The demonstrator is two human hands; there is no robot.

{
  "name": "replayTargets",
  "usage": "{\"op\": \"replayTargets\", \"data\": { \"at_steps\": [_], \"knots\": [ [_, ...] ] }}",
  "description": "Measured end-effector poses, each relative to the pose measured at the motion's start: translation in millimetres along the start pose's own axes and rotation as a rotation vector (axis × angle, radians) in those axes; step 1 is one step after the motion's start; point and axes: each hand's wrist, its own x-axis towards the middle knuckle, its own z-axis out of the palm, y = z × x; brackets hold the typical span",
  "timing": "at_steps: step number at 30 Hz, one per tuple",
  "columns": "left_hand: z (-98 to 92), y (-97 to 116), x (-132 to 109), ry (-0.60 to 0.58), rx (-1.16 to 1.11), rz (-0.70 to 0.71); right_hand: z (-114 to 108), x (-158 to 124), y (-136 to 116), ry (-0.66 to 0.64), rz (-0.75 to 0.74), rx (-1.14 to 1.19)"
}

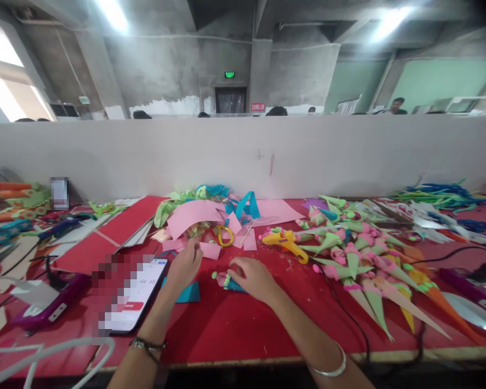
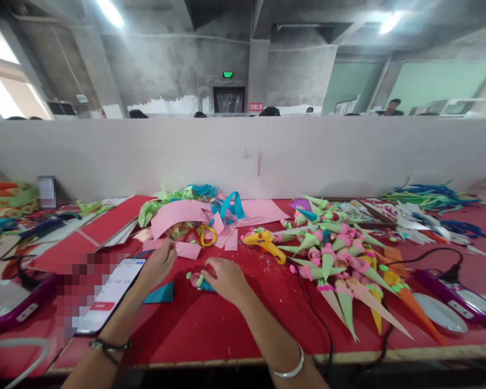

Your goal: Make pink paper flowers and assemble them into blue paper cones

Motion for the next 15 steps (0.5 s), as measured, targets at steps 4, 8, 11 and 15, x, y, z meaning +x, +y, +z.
{"op": "replayTargets", "data": {
  "at_steps": [4, 8, 11, 15],
  "knots": [
    [3.8, -1, 4, -0.036, 0.067, -0.026, -3, 2, 0, 0.006, 0.031, -0.055],
    [12.7, -1, 16, -0.118, 0.127, 0.022, -4, 2, 1, -0.012, 0.055, -0.043],
    [15.0, -4, 27, -0.129, 0.155, 0.037, -4, 1, 1, -0.096, 0.044, 0.016],
    [8.1, -12, 35, -0.112, 0.178, 0.005, -3, 1, 1, -0.211, 0.005, 0.041]
  ]
}}
